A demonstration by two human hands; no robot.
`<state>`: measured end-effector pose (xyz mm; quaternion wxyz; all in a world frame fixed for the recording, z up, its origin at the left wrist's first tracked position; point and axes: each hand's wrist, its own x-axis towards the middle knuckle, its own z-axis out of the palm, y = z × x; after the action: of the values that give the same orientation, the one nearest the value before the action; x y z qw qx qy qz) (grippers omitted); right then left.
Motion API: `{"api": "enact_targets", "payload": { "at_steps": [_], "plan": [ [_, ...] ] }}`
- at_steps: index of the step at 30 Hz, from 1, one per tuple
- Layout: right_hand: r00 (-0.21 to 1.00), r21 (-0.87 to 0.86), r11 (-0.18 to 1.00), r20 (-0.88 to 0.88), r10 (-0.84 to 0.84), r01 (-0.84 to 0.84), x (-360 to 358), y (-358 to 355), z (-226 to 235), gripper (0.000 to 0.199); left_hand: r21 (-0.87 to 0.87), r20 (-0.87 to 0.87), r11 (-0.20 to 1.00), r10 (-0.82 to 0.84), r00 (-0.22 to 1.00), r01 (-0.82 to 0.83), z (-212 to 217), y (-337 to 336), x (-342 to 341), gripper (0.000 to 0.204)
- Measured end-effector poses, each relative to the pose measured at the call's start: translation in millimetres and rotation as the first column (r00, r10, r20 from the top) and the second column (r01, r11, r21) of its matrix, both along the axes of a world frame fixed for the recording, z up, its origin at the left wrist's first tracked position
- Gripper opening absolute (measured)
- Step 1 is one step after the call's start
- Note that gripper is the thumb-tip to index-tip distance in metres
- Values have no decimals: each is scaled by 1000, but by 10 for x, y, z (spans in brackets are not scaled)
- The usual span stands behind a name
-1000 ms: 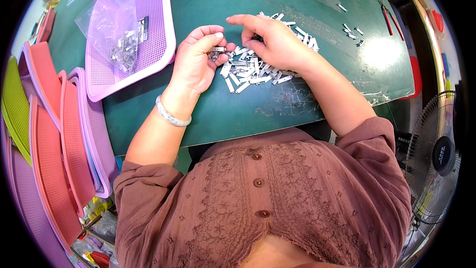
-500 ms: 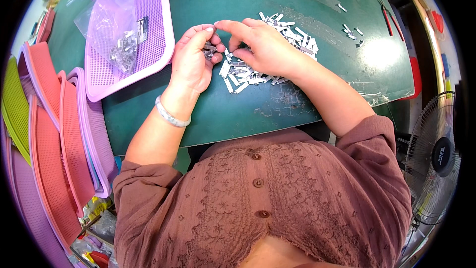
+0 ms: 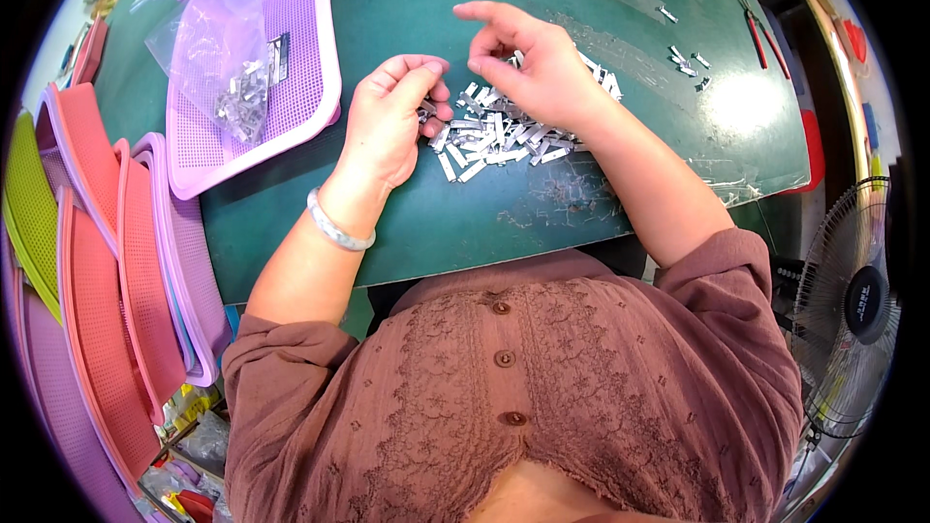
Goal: The person repeatedly picks up small white cylindrical objects from a pile on a green table, holds them between both hands, and places them into a purple basket. The action is continuous and repetitive throughout the clip.
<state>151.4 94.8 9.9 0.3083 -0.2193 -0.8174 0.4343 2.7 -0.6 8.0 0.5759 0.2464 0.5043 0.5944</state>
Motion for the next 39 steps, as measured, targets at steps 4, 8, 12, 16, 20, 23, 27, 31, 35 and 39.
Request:
{"api": "enact_targets", "payload": {
  "at_steps": [4, 8, 12, 16, 20, 23, 27, 31, 35, 39],
  "plan": [
    [990, 280, 955, 129, 62, -96, -20, -17, -28, 46, 9, 25, 998, 56, 998, -57, -20, 4, -21, 11],
    [978, 309, 942, 198, 68, -128, -40, -29, -48, 46, 4, 24, 998, 57, 998, -57, -15, 5, -21, 10],
    [966, 296, 945, 250, 67, -142, -45, -36, -15, 44, -4, 17, 999, 52, 998, -52, -13, 1, -24, 10],
    [992, 321, 945, 129, 14, -55, -25, -17, -22, 44, -8, -4, 999, 40, 999, -40, -10, 0, -16, 11],
    [998, 185, 981, 19, -58, 53, -11, -10, -7, 46, 2, -16, 1000, -17, 1000, 17, -10, -5, -10, 11],
    [995, 126, 988, 17, -94, 91, -2, -31, 24, 46, -10, -165, 993, -119, 979, 119, 45, -23, 44, 11],
    [993, 63, 993, 50, -105, 102, -4, -62, 49, 45, 43, -376, 992, -90, 922, 115, 42, -28, 111, 11],
    [998, -58, 996, -12, -69, 69, 8, -34, 23, 42, 34, -368, 998, -40, 929, 56, 22, -31, 104, 9],
    [998, -278, 960, -51, -47, 31, 31, 13, 29, 38, 45, -132, 999, -17, 991, 23, 8, -19, 49, 11],
    [996, -391, 920, -86, -14, -21, 42, 34, 39, 39, 48, -59, 998, -31, 998, 33, -7, -20, 12, 11]
  ]
}}
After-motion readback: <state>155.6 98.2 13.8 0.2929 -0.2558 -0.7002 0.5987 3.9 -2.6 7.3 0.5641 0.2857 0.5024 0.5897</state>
